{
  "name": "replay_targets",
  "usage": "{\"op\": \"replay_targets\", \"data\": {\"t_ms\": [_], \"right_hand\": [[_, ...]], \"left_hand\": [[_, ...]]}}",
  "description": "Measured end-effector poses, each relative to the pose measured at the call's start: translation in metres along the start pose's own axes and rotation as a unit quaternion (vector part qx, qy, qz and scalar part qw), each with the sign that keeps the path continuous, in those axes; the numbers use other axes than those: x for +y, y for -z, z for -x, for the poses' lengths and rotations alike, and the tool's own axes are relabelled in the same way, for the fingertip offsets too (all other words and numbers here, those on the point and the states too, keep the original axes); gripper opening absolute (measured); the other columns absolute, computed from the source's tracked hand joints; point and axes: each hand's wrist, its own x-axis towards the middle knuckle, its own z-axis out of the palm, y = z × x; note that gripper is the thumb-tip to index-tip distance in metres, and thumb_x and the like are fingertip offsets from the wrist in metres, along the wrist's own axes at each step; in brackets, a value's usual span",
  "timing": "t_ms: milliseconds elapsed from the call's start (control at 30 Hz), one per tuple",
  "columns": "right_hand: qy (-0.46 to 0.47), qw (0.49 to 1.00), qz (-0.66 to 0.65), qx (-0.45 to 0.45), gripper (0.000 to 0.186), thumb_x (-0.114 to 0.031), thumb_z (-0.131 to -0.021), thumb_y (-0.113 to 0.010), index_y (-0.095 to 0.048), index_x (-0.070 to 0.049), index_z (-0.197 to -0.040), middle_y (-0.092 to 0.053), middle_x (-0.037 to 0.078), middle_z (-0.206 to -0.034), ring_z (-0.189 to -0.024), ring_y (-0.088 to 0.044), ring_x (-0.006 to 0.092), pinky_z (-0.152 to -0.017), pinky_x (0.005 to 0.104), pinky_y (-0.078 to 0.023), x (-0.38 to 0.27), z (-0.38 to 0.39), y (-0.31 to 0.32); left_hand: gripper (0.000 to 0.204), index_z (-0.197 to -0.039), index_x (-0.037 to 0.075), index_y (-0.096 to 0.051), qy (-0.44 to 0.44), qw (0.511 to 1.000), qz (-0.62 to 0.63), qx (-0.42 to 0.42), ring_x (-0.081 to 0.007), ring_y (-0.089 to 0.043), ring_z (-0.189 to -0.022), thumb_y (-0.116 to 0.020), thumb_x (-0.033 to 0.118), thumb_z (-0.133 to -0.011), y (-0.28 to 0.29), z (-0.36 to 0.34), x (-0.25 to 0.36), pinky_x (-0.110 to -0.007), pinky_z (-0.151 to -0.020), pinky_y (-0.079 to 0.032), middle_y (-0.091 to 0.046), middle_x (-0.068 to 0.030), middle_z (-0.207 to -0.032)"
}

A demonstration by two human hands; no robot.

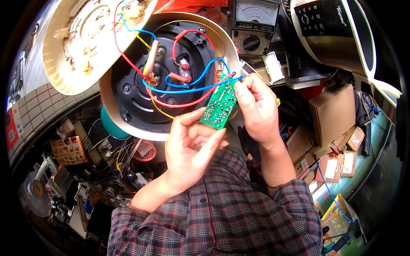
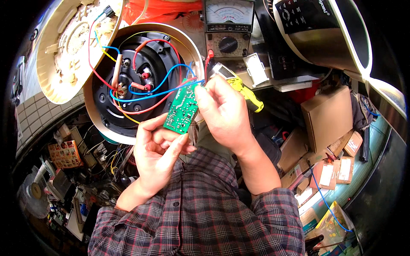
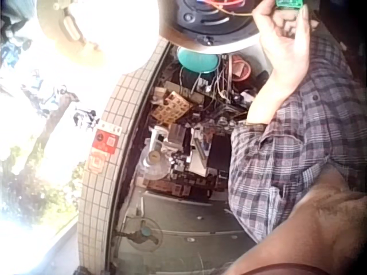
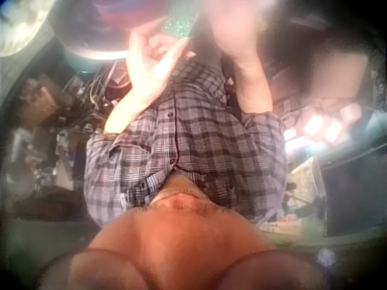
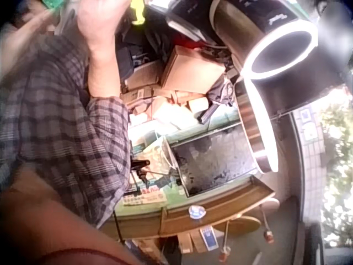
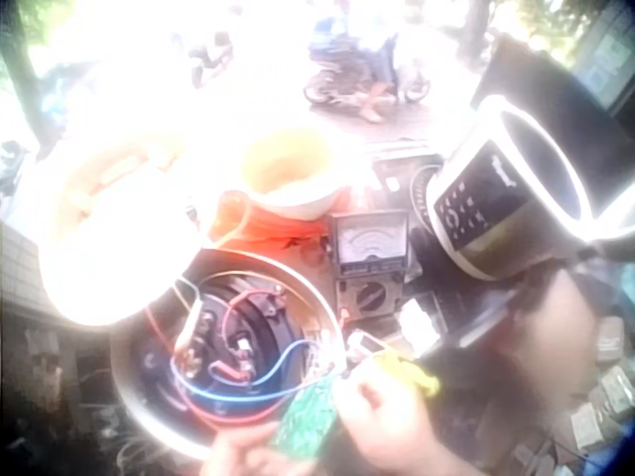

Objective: The person puts on glasses and then uses a multimeter to test a small green circuit board connected to wires. They probe various points on the board while holding it in their hands.

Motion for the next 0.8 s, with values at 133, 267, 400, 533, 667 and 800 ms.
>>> {"op": "replay_targets", "data": {"t_ms": [133, 267, 400, 533, 667, 800], "right_hand": [[-0.004, 0.999, -0.038, 0.009, 0.028, -0.018, -0.112, -0.069, -0.057, -0.006, -0.091, -0.056, -0.007, -0.081, -0.075, -0.045, 0.0013, -0.064, 0.0223, -0.04, 0.008, 0.003, -0.001], [-0.016, 0.997, -0.073, 0.016, 0.028, -0.02, -0.113, -0.069, -0.058, -0.006, -0.092, -0.056, -0.007, -0.082, -0.077, -0.045, 0.0014, -0.065, 0.0219, -0.04, 0.02, 0.008, -0.003], [-0.02, 0.994, -0.105, 0.02, 0.028, -0.021, -0.113, -0.068, -0.058, -0.006, -0.092, -0.057, -0.006, -0.082, -0.077, -0.045, 0.0015, -0.066, 0.0218, -0.041, 0.021, 0.008, -0.006], [-0.004, 0.995, -0.098, 0.021, 0.028, -0.021, -0.114, -0.067, -0.058, -0.006, -0.093, -0.058, -0.006, -0.082, -0.077, -0.047, 0.0017, -0.066, 0.022, -0.041, 0.023, 0.011, -0.005], [-0.001, 0.997, -0.08, 0.015, 0.027, -0.021, -0.114, -0.067, -0.059, -0.005, -0.094, -0.059, -0.005, -0.081, -0.076, -0.048, 0.0024, -0.066, 0.0231, -0.043, 0.022, 0.013, -0.003], [-0.007, 0.996, -0.087, 0.01, 0.027, -0.021, -0.113, -0.068, -0.059, -0.004, -0.094, -0.059, -0.005, -0.08, -0.075, -0.049, 0.003, -0.065, 0.0242, -0.044, 0.02, 0.015, -0.002]], "left_hand": [[0.061, -0.147, -0.006, -0.053, -0.007, 0.988, -0.15, 0.038, -0.0108, -0.075, -0.071, -0.085, -0.002, -0.095, 0.0, 0.001, 0.005, -0.025, -0.066, -0.061, -0.076, -0.0058, -0.078], [0.061, -0.142, -0.005, -0.059, -0.095, 0.945, -0.31, 0.031, -0.0083, -0.07, -0.063, -0.091, 0.004, -0.091, 0.006, -0.005, 0.01, -0.025, -0.06, -0.057, -0.072, -0.0038, -0.071], [0.06, -0.139, -0.004, -0.061, -0.119, 0.924, -0.362, 0.029, -0.0102, -0.069, -0.059, -0.093, 0.007, -0.089, 0.006, -0.007, 0.014, -0.026, -0.058, -0.055, -0.069, -0.0034, -0.068], [0.055, -0.133, -0.003, -0.062, -0.117, 0.91, -0.395, 0.038, -0.0114, -0.068, -0.057, -0.093, 0.007, -0.089, 0.008, -0.01, 0.023, -0.026, -0.056, -0.054, -0.069, -0.0034, -0.068], [0.05, -0.127, -0.002, -0.062, -0.107, 0.916, -0.386, 0.039, -0.0105, -0.068, -0.057, -0.093, 0.009, -0.09, 0.009, -0.017, 0.023, -0.025, -0.055, -0.053, -0.069, -0.0038, -0.069], [0.049, -0.126, -0.002, -0.061, -0.077, 0.934, -0.347, 0.044, -0.0086, -0.069, -0.059, -0.093, 0.009, -0.09, 0.004, -0.019, 0.026, -0.024, -0.054, -0.053, -0.071, -0.004, -0.07]]}}
